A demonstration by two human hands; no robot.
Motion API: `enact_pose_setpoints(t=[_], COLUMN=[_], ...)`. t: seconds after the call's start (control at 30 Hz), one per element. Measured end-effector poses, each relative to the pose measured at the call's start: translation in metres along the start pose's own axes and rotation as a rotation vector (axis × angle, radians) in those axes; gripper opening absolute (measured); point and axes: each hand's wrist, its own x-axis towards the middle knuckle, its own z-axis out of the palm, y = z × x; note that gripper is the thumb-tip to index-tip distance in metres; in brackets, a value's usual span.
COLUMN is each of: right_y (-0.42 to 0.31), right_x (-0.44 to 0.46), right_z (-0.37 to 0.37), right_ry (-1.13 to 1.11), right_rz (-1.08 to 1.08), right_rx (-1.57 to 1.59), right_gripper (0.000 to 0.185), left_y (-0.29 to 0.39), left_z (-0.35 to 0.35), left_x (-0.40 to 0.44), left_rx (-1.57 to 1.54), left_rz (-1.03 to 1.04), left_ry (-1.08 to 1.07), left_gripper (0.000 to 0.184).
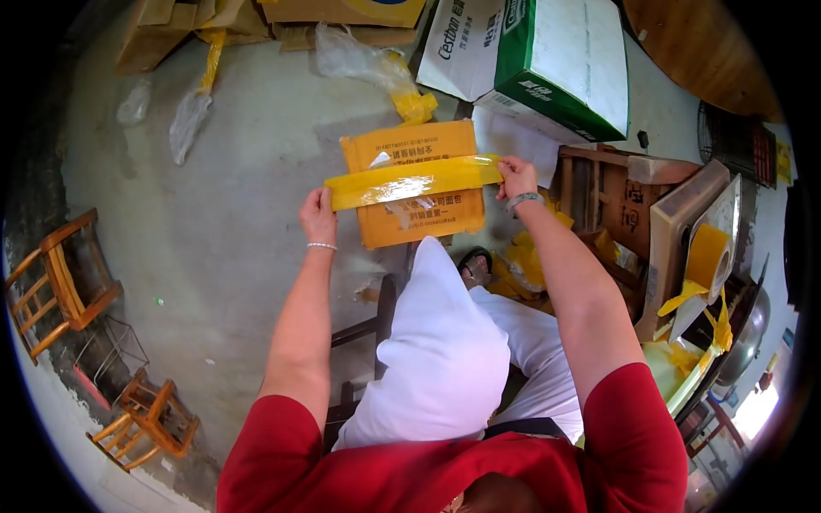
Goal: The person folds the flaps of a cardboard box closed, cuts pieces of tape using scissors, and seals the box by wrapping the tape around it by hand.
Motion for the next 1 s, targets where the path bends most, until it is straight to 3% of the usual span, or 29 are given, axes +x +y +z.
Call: enact_pose_setpoints(t=[0.2,0.3,0.4,0.5,0.7,1.0], right_y=[0.011,0.002,0.01,0.015,0.014,0.013], right_x=[0.001,-0.004,0.001,-0.005,0.003,0.001], right_z=[0.014,0.025,0.027,0.024,0.02,0.023], right_ry=[0.097,0.137,-0.027,-0.05,0.071,0.021], right_rz=[0.122,0.242,0.284,0.29,0.307,0.454], right_rx=[0.184,0.214,0.304,0.374,0.375,0.415], right_gripper=[0.016,0.018,0.022,0.028,0.036,0.022], left_y=[-0.011,-0.014,-0.016,-0.013,-0.018,-0.02], left_z=[0.0,-0.002,-0.004,-0.002,-0.007,-0.011], left_x=[0.009,0.014,0.013,0.007,0.008,0.012], left_rx=[-0.031,-0.213,-0.403,-0.555,-0.568,-0.57], left_rz=[-0.161,-0.313,-0.381,-0.415,-0.367,-0.388], left_ry=[-0.07,-0.143,-0.237,-0.28,-0.367,-0.435], left_gripper=[0.018,0.015,0.013,0.012,0.014,0.029])
